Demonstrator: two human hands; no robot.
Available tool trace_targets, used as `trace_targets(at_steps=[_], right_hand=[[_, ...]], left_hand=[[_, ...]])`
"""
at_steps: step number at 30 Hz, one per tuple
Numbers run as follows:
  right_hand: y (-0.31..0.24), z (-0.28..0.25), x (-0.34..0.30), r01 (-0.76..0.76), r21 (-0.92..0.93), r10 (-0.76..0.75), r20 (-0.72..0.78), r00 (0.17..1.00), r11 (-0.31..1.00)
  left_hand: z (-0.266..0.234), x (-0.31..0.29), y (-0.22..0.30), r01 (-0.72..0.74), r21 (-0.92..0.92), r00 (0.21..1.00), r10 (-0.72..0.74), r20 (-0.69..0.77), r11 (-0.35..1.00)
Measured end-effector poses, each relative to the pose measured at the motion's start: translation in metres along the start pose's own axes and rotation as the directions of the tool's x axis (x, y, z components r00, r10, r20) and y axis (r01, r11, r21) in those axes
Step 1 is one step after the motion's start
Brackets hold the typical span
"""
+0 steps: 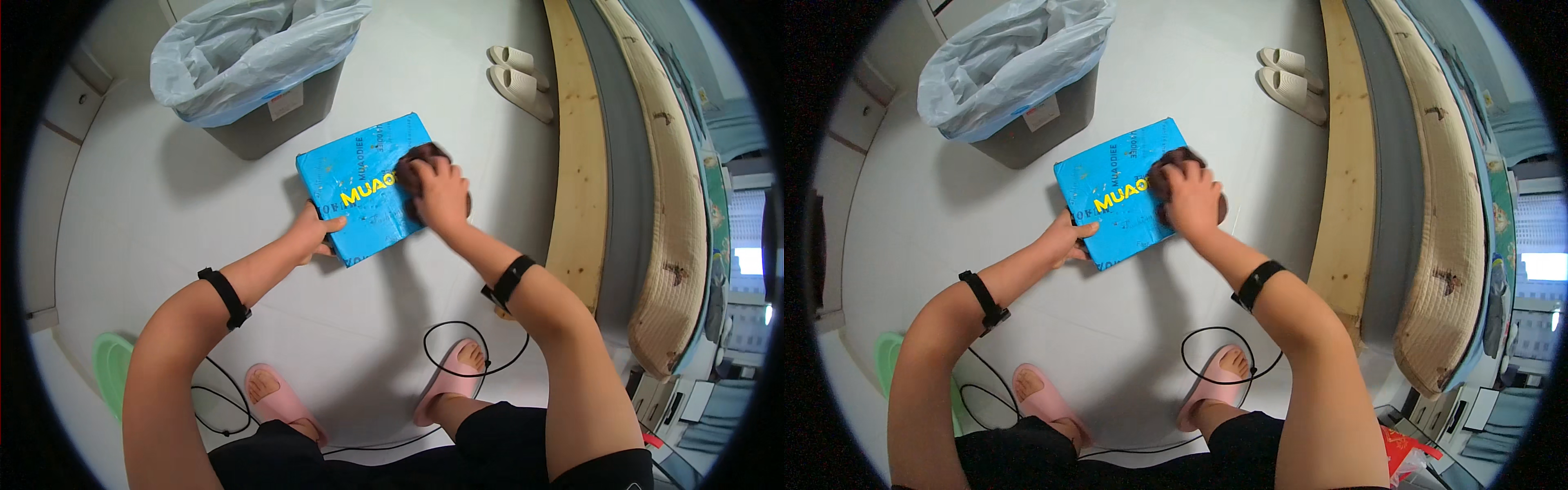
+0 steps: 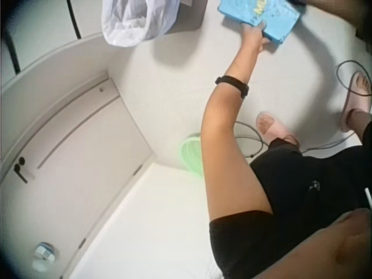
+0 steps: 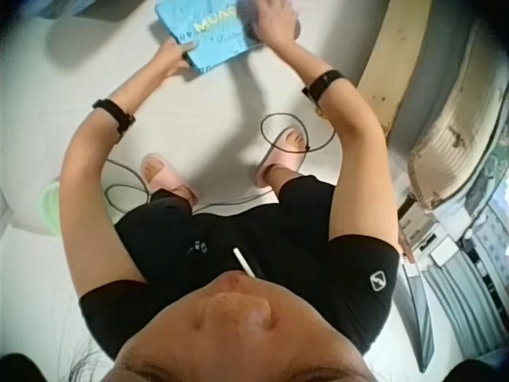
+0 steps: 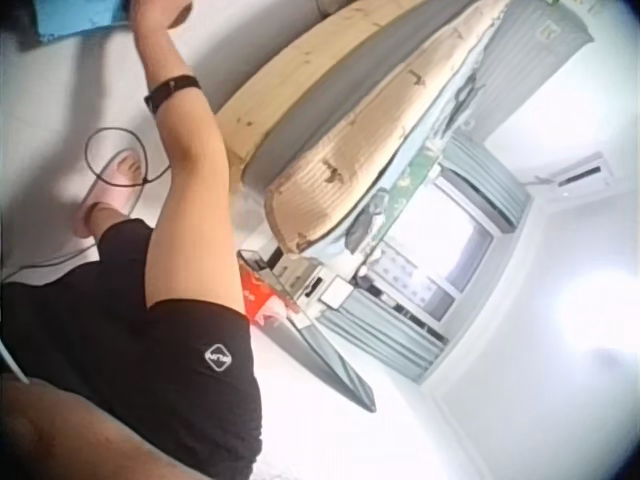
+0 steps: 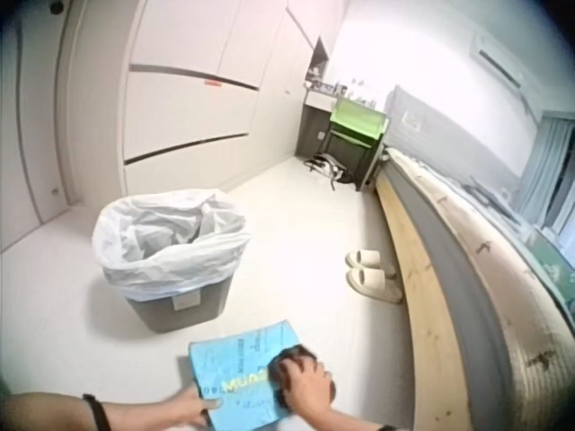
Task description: Cleaning a blue shoe box with a brown cloth.
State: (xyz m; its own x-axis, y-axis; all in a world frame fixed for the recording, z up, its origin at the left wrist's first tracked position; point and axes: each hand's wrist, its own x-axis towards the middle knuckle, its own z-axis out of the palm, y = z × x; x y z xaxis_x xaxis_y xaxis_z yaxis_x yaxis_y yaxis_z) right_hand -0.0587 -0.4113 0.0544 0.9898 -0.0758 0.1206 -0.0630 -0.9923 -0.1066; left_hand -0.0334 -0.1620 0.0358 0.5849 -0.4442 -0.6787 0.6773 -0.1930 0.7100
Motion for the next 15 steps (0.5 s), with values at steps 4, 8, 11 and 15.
trace_targets(at_steps=[4, 8, 11, 15], right_hand=[[-0.052, -0.014, -0.038, 0.291, 0.134, -0.301, 0.059, 0.952, 0.947], [-0.031, -0.011, -0.027, 0.478, 0.126, -0.487, 0.055, 0.872, 0.869], [0.000, -0.015, 0.012, 0.327, 0.015, -0.327, 0.053, 0.943, 0.945], [0.013, -0.004, 0.031, 0.114, -0.016, -0.115, -0.055, 0.992, 0.993]], left_hand=[[-0.010, 0.008, -0.004, 0.004, -0.066, 0.998, 0.000, 0.061, 0.998], [-0.002, 0.000, 0.002, -0.013, -0.052, 1.000, 0.013, 0.007, 0.999], [-0.001, -0.001, 0.001, -0.044, -0.033, 0.999, 0.043, -0.014, 0.999], [-0.002, 0.002, 0.004, -0.034, 0.007, 0.999, 0.034, -0.014, 0.999]])
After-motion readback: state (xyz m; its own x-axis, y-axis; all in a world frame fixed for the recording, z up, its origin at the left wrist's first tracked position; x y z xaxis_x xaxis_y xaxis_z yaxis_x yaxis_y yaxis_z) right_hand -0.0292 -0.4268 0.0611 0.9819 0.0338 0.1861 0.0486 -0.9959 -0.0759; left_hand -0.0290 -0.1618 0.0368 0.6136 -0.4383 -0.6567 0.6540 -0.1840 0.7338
